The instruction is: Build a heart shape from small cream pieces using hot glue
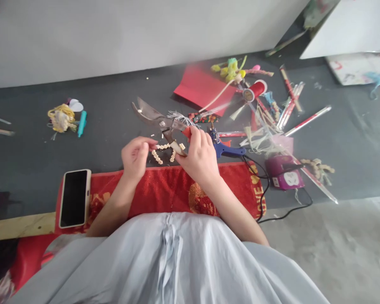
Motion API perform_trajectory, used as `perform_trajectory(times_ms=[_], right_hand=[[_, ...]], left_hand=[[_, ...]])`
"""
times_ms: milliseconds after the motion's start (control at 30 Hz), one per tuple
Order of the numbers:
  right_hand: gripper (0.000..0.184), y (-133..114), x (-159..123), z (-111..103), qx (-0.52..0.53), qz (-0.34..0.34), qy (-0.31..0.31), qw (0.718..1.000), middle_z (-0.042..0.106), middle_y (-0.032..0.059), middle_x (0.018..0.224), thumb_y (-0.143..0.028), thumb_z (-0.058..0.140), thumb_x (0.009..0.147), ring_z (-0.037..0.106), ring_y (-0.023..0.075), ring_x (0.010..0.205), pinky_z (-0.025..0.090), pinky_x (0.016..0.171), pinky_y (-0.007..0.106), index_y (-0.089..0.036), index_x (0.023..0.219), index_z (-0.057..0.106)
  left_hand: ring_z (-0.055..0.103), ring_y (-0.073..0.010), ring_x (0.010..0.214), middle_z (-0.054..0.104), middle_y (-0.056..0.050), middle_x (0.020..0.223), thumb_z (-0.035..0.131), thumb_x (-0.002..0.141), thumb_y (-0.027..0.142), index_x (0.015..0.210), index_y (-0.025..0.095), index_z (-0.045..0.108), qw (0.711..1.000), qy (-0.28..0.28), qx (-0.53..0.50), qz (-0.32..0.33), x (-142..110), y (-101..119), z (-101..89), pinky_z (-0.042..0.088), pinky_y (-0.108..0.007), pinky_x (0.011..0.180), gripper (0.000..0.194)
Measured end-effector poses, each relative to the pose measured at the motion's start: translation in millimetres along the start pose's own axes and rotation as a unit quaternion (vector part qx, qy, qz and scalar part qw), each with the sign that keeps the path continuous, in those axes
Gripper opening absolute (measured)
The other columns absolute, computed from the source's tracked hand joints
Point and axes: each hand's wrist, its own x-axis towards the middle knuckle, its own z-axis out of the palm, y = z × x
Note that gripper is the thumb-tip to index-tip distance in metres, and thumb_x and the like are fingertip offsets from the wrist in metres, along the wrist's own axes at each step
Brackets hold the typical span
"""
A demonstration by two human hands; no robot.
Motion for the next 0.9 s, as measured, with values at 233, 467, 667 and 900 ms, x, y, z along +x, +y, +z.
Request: perform_trajectory(times_ms=[233,467,667,900], right_hand=[[0.039,-24,10,3,-0.076,-0.025,-0.042,0.996,0.059,0.0185,0.101,-0.033,0.034,0.101,0.052,0.0341,0.100,0.045,0.091,0.056,-0.012,0.128,0.052],[0.051,-36,4,6,-0.082,-0.044,-0.061,0.994,0.059,0.0174,0.100,-0.028,0.017,0.104,0.051,0.0294,0.099,0.045,0.092,0.052,-0.015,0.135,0.057],[0.050,-43,-11,10,-0.097,-0.099,-0.067,0.988,0.059,0.0175,0.113,-0.022,0.023,0.103,0.053,0.0285,0.103,0.047,0.093,0.049,-0.019,0.143,0.053],[0.051,-47,-15,-5,-0.066,-0.158,-0.074,0.982,0.057,0.0202,0.123,-0.023,0.041,0.097,0.054,0.0311,0.111,0.047,0.101,0.052,-0.012,0.147,0.045]], left_hand=[[0.069,-0.0168,0.078,0.070,-0.003,0.074,0.058,0.086,0.068,0.074,0.020,0.067,0.958,-0.074,-0.207,-0.182,-6,13,23.8,0.056,-0.031,0.079,0.050],[0.071,-0.0185,0.086,0.073,-0.002,0.085,0.071,0.072,0.072,0.086,0.021,0.067,0.925,-0.058,-0.295,-0.231,-6,23,28.0,0.058,-0.033,0.084,0.053],[0.070,-0.0180,0.082,0.071,-0.002,0.078,0.068,0.075,0.073,0.081,0.021,0.065,0.947,-0.002,-0.266,-0.180,-3,21,25.3,0.056,-0.031,0.080,0.053],[0.071,-0.0208,0.091,0.076,-0.006,0.098,0.064,0.082,0.056,0.088,0.023,0.062,0.973,0.027,-0.172,-0.149,-2,17,19.3,0.056,-0.034,0.084,0.035]])
